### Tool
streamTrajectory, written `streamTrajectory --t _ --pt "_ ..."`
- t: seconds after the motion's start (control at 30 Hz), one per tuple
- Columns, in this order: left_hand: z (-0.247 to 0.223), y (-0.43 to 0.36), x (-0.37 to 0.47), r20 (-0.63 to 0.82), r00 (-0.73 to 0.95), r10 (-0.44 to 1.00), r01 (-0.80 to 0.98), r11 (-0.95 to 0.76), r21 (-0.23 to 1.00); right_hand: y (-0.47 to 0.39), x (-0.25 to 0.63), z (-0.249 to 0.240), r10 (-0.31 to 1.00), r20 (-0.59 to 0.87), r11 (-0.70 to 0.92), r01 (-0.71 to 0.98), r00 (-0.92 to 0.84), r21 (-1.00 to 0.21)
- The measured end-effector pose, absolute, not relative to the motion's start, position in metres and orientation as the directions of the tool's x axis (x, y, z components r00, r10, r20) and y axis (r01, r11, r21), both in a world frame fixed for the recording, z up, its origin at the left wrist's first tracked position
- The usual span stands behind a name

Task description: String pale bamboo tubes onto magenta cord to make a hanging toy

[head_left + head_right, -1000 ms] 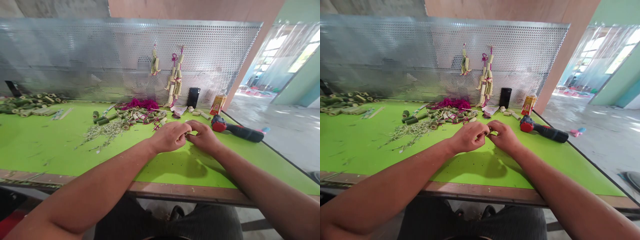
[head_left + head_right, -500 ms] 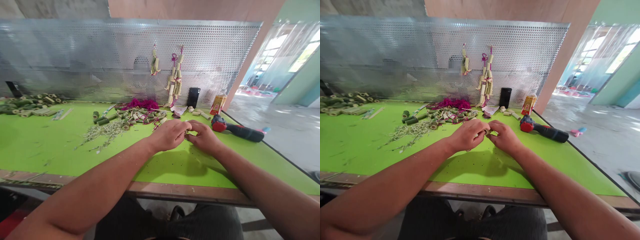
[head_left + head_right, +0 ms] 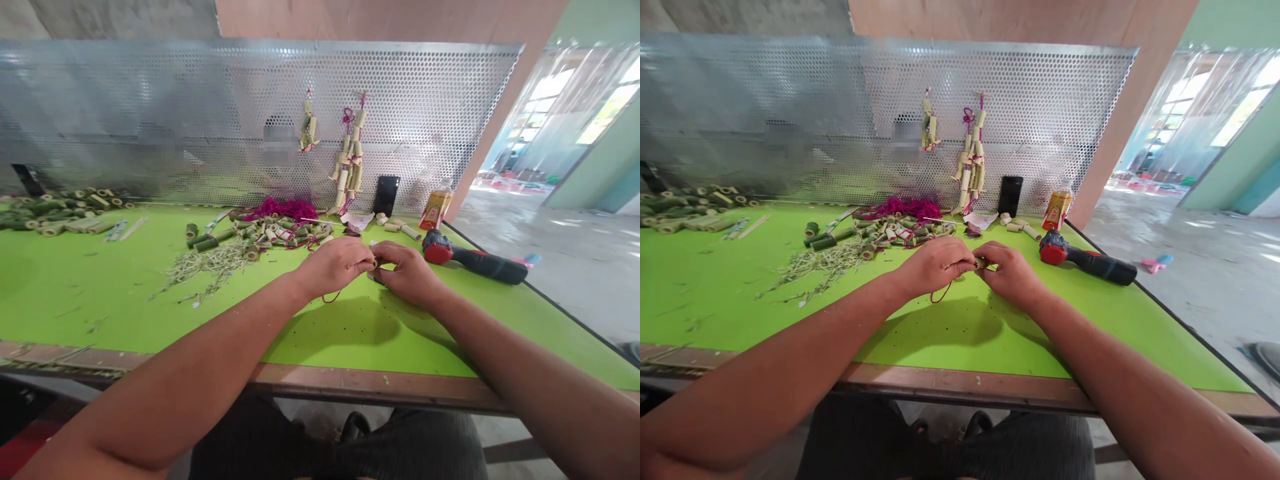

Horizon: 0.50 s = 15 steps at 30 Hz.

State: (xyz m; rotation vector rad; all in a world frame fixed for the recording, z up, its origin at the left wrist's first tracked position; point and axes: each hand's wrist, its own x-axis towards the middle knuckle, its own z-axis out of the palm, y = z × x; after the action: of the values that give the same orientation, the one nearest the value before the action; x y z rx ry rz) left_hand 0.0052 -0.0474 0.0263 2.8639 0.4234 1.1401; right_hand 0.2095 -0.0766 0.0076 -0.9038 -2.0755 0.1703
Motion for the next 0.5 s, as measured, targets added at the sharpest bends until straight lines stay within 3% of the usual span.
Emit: streamTrajectory --t 0.37,0.5 --pt "0.026 -0.037 -0.002 0.614 0.752 0.239 0.183 -0.971 0.154 -0.081 0.206 0.011 0.733 0.591 0.662 0.551 -0.336 -0.508" --pt "0.027 -0.032 -0.002 0.64 0.692 0.333 0.169 -0.937 0.305 -0.083 0.205 0.012 0.784 0.547 0.606 0.552 -0.293 -0.573"
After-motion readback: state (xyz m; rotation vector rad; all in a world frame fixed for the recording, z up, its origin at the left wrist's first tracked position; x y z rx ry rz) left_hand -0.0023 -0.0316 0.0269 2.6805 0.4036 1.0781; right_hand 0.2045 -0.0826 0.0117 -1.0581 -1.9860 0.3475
